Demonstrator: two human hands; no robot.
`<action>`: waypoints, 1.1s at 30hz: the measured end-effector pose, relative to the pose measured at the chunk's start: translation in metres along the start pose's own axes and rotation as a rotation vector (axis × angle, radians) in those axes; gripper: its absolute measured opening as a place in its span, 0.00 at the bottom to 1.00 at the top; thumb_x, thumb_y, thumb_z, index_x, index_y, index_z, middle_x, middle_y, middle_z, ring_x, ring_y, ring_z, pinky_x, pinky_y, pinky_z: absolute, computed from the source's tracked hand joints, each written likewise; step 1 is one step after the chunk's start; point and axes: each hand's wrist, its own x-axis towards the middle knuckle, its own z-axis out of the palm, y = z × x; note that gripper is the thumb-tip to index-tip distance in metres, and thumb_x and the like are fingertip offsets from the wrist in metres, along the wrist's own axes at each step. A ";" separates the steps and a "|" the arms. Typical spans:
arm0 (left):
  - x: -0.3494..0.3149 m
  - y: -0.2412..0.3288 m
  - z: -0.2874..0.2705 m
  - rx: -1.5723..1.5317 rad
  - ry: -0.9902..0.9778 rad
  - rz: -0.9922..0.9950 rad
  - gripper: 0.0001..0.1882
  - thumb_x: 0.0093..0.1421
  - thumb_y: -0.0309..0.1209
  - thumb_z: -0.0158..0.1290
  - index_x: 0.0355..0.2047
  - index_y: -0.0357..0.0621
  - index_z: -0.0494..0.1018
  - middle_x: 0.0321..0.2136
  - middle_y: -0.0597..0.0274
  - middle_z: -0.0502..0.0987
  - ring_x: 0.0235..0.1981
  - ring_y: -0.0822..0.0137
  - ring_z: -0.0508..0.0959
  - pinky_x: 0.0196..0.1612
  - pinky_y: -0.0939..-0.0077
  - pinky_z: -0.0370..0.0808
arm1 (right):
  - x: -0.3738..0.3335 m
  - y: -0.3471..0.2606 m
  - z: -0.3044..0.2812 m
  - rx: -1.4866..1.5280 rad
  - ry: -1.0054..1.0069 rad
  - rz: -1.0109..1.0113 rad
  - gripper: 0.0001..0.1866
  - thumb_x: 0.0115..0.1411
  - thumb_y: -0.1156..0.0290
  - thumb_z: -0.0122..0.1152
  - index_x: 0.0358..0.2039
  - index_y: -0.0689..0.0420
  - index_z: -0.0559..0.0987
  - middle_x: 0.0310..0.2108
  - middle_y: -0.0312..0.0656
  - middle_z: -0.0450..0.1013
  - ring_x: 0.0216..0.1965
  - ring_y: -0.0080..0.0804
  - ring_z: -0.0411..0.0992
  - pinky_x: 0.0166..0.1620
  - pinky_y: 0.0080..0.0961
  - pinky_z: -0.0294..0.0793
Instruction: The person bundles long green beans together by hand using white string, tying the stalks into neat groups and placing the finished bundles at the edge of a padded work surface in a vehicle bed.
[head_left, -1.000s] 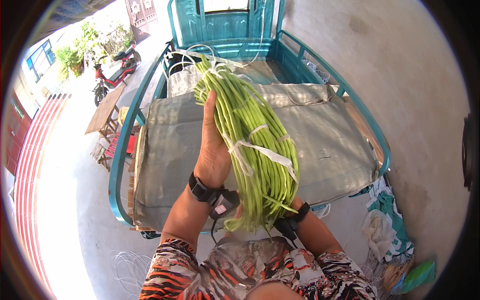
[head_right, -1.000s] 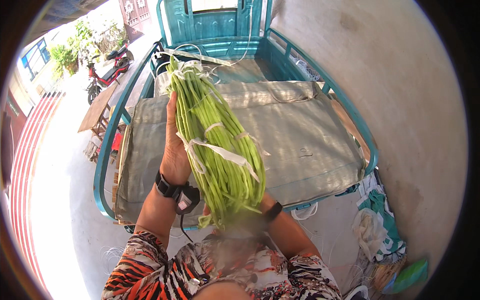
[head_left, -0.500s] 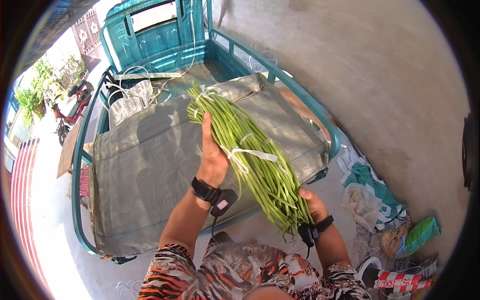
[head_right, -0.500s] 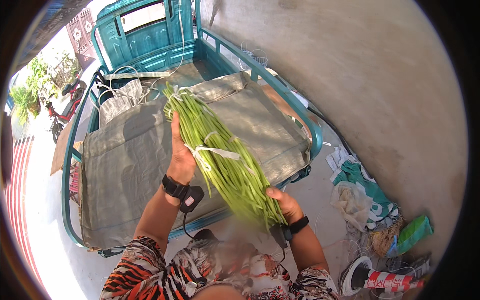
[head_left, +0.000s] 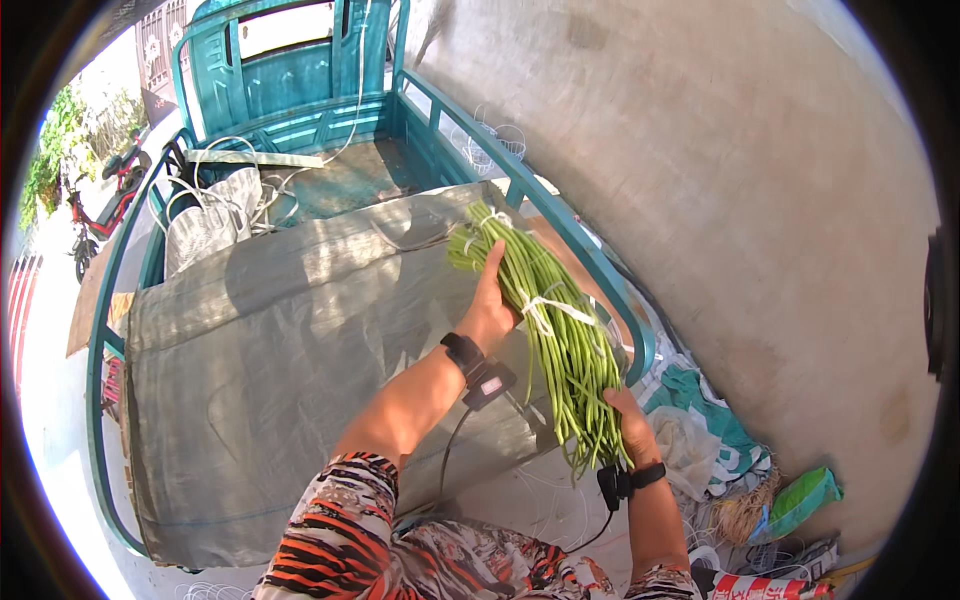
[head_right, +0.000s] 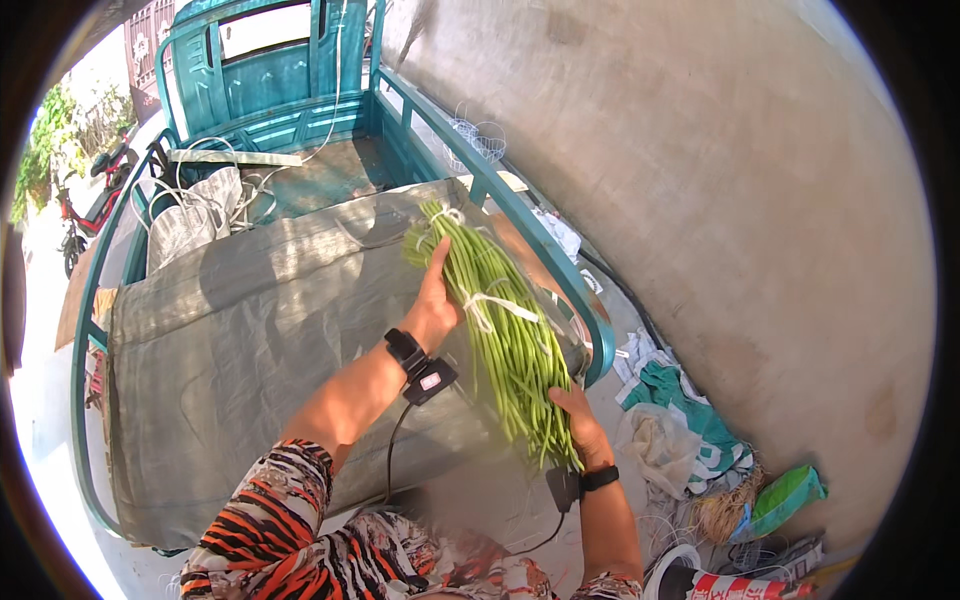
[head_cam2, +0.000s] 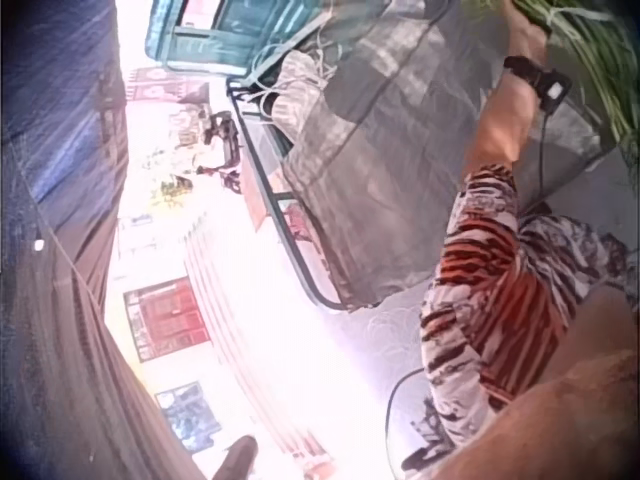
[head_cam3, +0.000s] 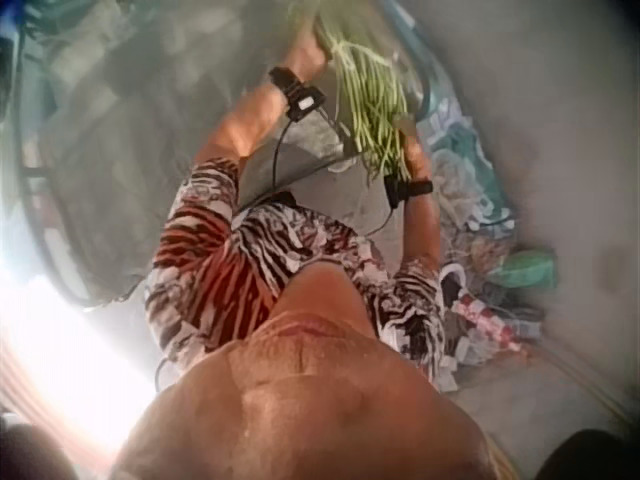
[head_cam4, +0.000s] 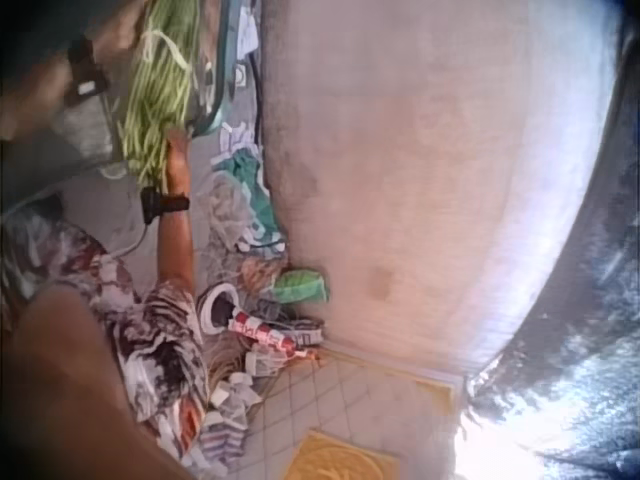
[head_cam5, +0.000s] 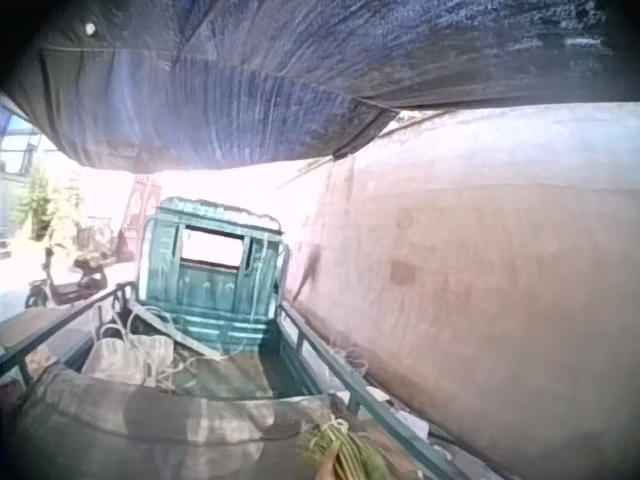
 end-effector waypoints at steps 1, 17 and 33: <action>0.016 0.001 -0.002 -0.011 -0.091 0.034 0.24 0.58 0.50 0.53 0.43 0.42 0.72 0.37 0.59 0.78 0.38 0.59 0.77 0.47 0.59 0.73 | 0.015 -0.001 -0.008 0.018 0.053 0.041 0.27 0.57 0.60 0.52 0.52 0.64 0.67 0.42 0.42 0.73 0.38 0.29 0.73 0.42 0.25 0.73; -0.054 0.112 -0.085 0.512 0.388 -0.109 0.18 0.59 0.36 0.50 0.45 0.37 0.68 0.44 0.54 0.73 0.43 0.59 0.74 0.47 0.66 0.72 | 0.101 0.051 -0.082 -1.025 0.510 -0.302 0.26 0.61 0.56 0.54 0.49 0.66 0.69 0.43 0.56 0.72 0.42 0.50 0.70 0.47 0.35 0.67; -0.291 0.228 -0.130 2.312 0.873 -0.194 0.37 0.54 0.51 0.55 0.58 0.45 0.60 0.59 0.45 0.59 0.59 0.44 0.59 0.58 0.51 0.58 | 0.061 0.079 0.088 -1.566 0.088 -0.532 0.30 0.54 0.56 0.59 0.56 0.51 0.66 0.59 0.49 0.56 0.62 0.49 0.50 0.62 0.51 0.45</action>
